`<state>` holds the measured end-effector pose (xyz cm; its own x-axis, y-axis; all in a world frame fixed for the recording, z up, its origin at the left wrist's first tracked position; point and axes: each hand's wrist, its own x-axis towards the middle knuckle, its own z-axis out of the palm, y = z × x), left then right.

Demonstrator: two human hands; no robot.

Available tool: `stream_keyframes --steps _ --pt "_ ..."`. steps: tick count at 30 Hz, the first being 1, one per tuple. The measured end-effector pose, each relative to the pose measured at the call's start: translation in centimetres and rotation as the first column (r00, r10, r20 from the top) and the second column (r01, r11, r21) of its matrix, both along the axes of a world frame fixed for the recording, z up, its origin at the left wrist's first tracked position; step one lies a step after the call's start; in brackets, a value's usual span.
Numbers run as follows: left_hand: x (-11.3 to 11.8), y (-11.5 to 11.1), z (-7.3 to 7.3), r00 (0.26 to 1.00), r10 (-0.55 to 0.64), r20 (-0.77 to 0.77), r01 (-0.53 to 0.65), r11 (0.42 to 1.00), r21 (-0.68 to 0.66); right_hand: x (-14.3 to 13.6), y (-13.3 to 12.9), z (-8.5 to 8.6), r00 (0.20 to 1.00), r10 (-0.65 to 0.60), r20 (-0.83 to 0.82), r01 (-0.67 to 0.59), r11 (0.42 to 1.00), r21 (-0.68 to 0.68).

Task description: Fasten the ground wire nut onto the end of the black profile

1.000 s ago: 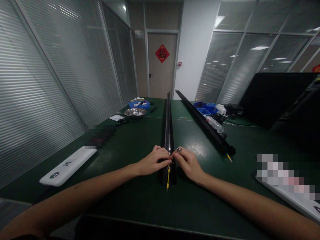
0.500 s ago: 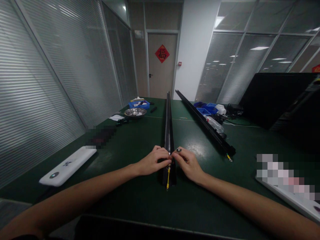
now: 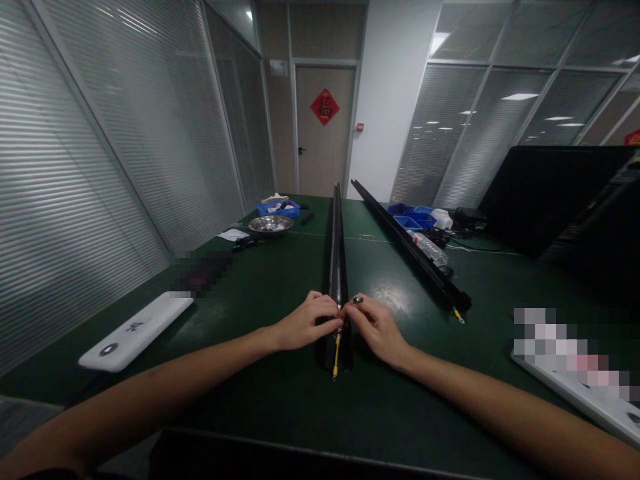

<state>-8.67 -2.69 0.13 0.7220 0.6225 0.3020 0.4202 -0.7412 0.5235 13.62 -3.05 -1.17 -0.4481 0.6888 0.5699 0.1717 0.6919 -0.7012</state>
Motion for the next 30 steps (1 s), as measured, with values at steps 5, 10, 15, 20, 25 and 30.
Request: stream_keyframes --steps 5,10,15,20,25,30 --pt "-0.09 0.10 -0.23 1.000 0.000 0.005 0.000 1.000 0.003 0.00 0.04 0.12 1.000 0.016 -0.020 -0.016 1.000 0.004" --pt "-0.11 0.03 -0.08 1.000 -0.002 0.004 0.002 1.000 0.002 0.05 -0.03 0.08 1.000 0.011 -0.004 -0.011 1.000 -0.003" --pt "-0.01 -0.04 0.10 1.000 -0.004 -0.001 0.004 1.000 0.001 0.02 -0.15 0.00 1.000 -0.004 0.005 0.004 1.000 -0.002" --pt "-0.02 0.00 0.09 1.000 0.002 0.001 -0.002 1.000 -0.003 0.05 0.14 -0.36 1.000 0.009 -0.016 -0.009 1.000 0.008" --pt "-0.07 0.00 -0.01 1.000 -0.001 0.010 0.001 1.000 0.012 0.10 0.20 -0.45 1.000 0.013 -0.009 -0.013 1.000 -0.004" --pt "-0.08 0.05 -0.07 1.000 -0.001 0.005 0.001 1.000 0.005 0.04 0.04 -0.11 1.000 0.002 -0.001 -0.002 1.000 0.006"
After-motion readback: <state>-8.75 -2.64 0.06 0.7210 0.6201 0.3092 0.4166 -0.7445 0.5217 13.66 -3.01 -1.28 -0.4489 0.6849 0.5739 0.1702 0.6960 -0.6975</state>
